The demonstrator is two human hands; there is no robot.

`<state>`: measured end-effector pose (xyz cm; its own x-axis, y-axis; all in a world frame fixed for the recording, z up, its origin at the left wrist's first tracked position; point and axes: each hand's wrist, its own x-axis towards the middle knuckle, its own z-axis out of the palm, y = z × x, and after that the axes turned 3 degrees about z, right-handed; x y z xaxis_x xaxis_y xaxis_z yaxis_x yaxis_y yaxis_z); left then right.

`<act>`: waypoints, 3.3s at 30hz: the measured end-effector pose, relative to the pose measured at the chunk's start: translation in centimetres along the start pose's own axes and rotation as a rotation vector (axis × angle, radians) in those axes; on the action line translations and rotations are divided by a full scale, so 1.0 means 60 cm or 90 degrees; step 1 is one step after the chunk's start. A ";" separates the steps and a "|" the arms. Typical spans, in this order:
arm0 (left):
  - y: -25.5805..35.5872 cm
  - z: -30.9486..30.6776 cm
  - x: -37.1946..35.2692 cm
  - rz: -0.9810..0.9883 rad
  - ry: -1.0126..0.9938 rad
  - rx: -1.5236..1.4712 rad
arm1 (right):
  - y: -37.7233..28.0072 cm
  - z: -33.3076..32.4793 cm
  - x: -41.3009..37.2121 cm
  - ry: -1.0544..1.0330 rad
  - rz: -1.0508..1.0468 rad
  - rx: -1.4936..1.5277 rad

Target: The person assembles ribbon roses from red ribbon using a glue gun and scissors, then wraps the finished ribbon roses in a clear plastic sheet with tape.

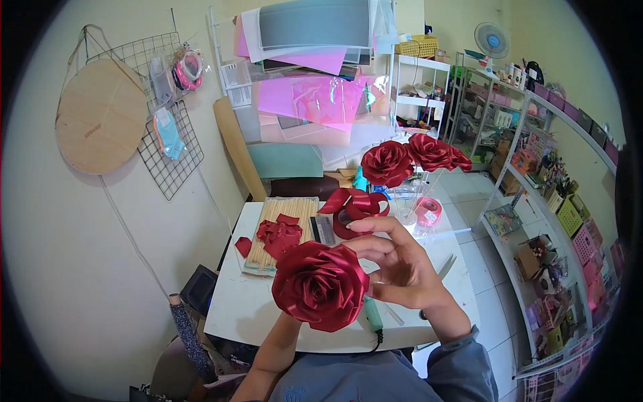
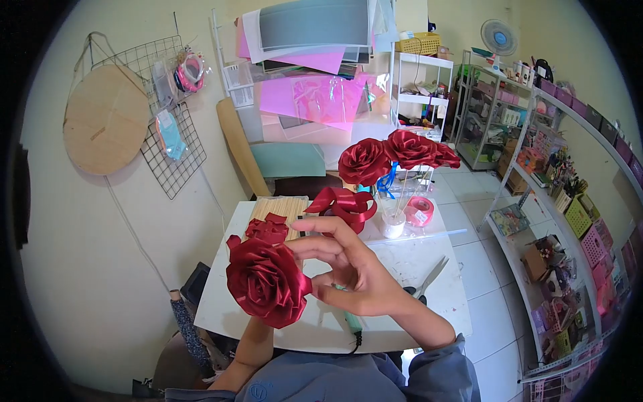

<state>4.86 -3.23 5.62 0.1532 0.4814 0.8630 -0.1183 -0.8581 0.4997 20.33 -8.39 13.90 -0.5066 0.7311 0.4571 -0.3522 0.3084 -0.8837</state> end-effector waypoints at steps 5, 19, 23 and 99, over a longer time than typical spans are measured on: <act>0.003 0.002 -0.004 -0.002 -0.005 -0.005 | 0.003 -0.002 0.002 -0.016 -0.015 -0.026; 0.012 -0.003 -0.011 0.003 -0.014 -0.012 | -0.001 0.009 0.000 0.004 -0.027 -0.146; 0.016 -0.005 -0.017 0.003 -0.015 -0.012 | -0.009 0.012 -0.004 0.017 -0.056 -0.236; 0.019 -0.014 -0.025 -0.029 -0.018 -0.024 | -0.001 0.001 -0.005 0.047 -0.325 -0.502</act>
<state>3.66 -4.77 4.97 0.1870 0.5144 0.8369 -0.1480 -0.8275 0.5416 20.44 -8.65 13.81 -0.3780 0.4222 0.8239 0.1300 0.9054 -0.4043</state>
